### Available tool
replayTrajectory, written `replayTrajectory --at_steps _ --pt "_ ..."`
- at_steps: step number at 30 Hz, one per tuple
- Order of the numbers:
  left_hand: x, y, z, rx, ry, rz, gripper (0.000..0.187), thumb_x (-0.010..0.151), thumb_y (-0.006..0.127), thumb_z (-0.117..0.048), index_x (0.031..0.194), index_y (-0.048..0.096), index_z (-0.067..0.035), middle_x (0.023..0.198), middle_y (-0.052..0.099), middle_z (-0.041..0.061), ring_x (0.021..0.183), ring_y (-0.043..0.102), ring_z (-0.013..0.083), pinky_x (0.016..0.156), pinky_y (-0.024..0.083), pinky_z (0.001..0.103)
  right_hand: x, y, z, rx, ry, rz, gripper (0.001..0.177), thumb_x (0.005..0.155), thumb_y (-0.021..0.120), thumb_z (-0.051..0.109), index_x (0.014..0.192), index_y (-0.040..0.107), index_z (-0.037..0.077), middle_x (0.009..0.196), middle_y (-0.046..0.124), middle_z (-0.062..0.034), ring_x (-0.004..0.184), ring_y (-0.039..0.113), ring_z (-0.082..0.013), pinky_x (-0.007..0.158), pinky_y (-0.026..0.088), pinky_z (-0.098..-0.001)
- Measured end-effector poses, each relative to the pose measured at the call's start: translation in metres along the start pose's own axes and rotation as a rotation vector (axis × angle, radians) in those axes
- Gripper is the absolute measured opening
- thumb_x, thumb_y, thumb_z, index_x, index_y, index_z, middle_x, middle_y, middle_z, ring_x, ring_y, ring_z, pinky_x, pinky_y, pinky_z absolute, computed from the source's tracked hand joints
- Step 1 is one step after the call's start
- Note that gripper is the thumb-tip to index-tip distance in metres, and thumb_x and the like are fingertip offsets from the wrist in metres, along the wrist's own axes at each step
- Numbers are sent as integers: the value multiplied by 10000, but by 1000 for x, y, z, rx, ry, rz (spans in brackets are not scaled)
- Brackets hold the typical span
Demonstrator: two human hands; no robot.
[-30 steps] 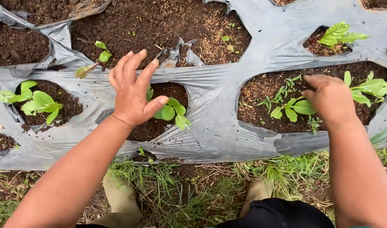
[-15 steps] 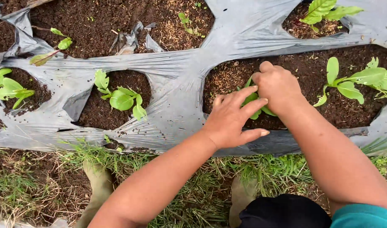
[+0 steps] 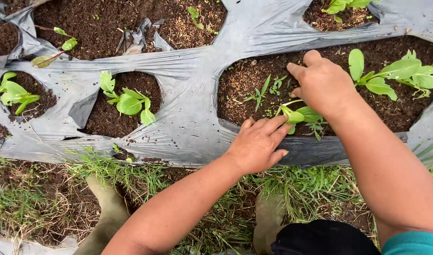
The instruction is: The person kneels on the ground and weeds around small green plants growing in holes in a black plastic mulch sheet. They use their hands to pull out small weeds and clear the soil around the base of the plants.
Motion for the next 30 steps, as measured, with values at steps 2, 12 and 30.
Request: replayTrajectory --at_steps 2,12,30 --pt "-3 1 3 23 -7 -1 638 949 634 -449 1492 490 -148 1554 439 62 1325 557 282 1028 410 474 4 16 6 -94 8 16 767 764 880 372 1453 627 148 1104 549 -99 994 698 -330 725 674 -521" --pt "-23 3 19 12 -17 -92 602 924 643 -442 1431 550 -130 1517 494 42 1308 561 262 992 423 459 -6 11 12 -32 -38 -71 156 937 718 196 1040 777 95 1006 615 -91 832 749 -340 703 656 -463" --pt "-30 -5 13 7 -25 -23 606 960 619 -421 1471 511 -114 1540 462 61 1324 540 264 1028 396 466 3 -10 39 280 -103 154 320 948 727 229 1193 759 25 1109 715 -218 1050 729 -406 908 603 -473"
Point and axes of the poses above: each hand's wrist, its own x-axis towards the middle knuckle, its own y-axis out of the palm, z = x × y, the point moved 5 cm from there along x, towards the middle knuckle
